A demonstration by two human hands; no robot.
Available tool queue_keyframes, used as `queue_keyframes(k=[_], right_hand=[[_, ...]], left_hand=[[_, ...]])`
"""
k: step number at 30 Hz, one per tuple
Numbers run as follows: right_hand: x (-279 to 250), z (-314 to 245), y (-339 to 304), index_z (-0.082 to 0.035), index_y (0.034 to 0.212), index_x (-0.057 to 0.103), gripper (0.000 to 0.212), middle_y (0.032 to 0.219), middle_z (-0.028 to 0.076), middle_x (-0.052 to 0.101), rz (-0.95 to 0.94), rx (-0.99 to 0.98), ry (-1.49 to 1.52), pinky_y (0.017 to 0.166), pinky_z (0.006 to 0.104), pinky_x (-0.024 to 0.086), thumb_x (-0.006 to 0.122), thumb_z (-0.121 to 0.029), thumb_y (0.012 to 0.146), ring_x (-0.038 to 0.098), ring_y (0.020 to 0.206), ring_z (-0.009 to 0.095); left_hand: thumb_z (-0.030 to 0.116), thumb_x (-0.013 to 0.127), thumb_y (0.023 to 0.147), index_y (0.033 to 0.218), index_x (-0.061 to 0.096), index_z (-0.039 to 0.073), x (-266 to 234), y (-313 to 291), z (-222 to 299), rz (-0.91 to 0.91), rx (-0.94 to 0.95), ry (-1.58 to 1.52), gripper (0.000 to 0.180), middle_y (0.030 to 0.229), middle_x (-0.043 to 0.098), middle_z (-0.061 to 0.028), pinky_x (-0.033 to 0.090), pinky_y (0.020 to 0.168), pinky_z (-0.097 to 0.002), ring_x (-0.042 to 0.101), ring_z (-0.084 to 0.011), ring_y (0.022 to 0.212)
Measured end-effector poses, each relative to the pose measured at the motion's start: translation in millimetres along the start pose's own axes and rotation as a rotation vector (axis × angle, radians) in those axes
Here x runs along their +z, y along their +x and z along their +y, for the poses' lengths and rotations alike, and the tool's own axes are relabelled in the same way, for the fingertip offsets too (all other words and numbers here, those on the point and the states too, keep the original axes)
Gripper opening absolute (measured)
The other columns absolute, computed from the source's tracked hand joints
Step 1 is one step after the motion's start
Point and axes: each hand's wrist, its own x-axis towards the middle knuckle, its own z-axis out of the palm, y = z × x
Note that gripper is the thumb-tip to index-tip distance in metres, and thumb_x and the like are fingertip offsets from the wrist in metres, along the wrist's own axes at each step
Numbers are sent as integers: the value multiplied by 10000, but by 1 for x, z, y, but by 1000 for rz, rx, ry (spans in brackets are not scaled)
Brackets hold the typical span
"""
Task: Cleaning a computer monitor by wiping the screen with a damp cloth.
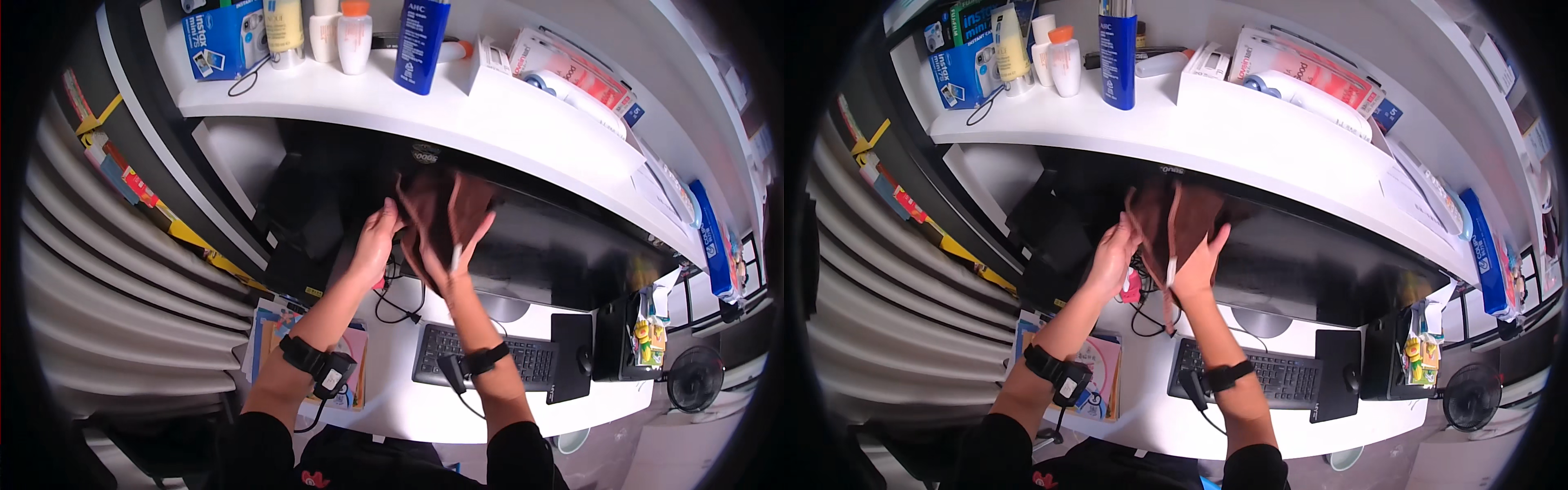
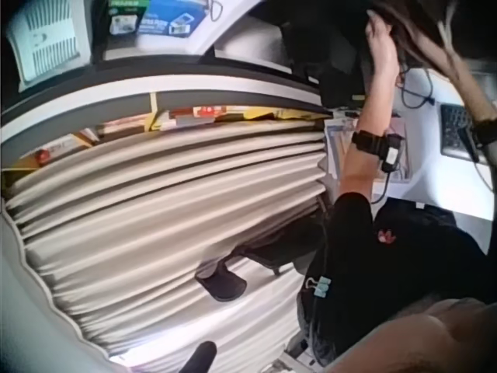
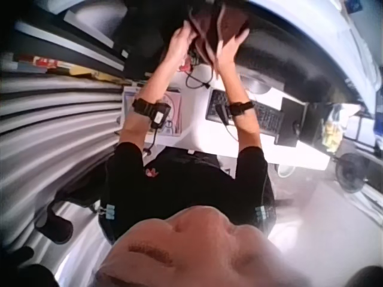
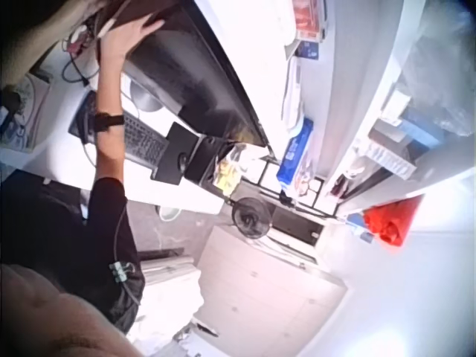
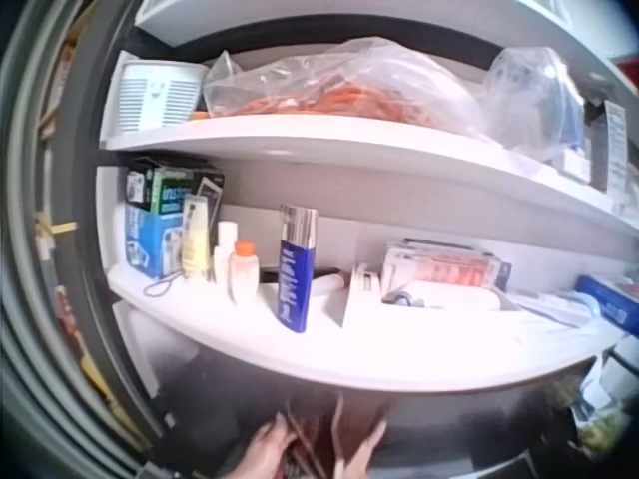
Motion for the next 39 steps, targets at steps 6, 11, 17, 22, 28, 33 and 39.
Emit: queue_keyframes(k=[6,11,17,22,28,33,39], right_hand=[[64,8,-122,-70,1284,403,509,1328,107,381,-337,-102,0,1017,549,58,435,-242,805,266,1284,284],[11,-4,-83,-48,1244,449,547,1319,153,377,39,48,-71,1003,569,1,549,-221,735,236,1281,350],[-48,-12,35,-121,1103,567,451,1214,137,453,417,-7,10,970,611,44,609,-285,685,261,1246,399],[-6,-25,20,-181,927,616,220,1151,43,496,303,-185,-91,965,593,99,541,-271,741,337,1232,279],[34,-21,-45,-142,994,611,266,1188,-24,504,-9,-578,-319,1026,516,111,484,-243,783,296,1263,140],[64,-19,-73,-98,1009,617,300,1153,15,534,-112,-683,-264,1045,420,173,478,-231,779,329,1242,197],[55,-20,-73,-57,1022,613,330,1140,62,549,-302,-895,-284,1058,378,194,468,-218,774,392,1187,229]], left_hand=[[426,248,943,1324,286,-6,-5,-7,11,-112,1,90,577,1235,465,-205,307,1002,-350,445,-281,1155],[456,267,933,1329,301,39,-22,-18,3,-88,-6,131,576,1267,439,-196,295,1006,-357,432,-284,1171],[493,302,911,1291,333,11,-23,-19,-21,-26,-184,-107,615,1305,404,-155,265,1020,-367,400,-243,1192],[513,318,901,1377,169,222,-36,-25,-21,29,-193,-305,577,1345,365,-46,103,1032,-407,358,-182,1219],[470,301,923,1387,113,240,-44,-42,-19,189,-77,22,551,1432,177,-69,47,1050,-393,208,-194,1304],[406,315,942,1343,272,106,-49,-51,-10,64,40,324,503,1397,258,-123,177,1041,-325,231,-221,1291],[313,325,957,1213,437,20,-50,-53,2,52,40,320,405,1235,471,-126,271,994,-288,405,-211,1180]])
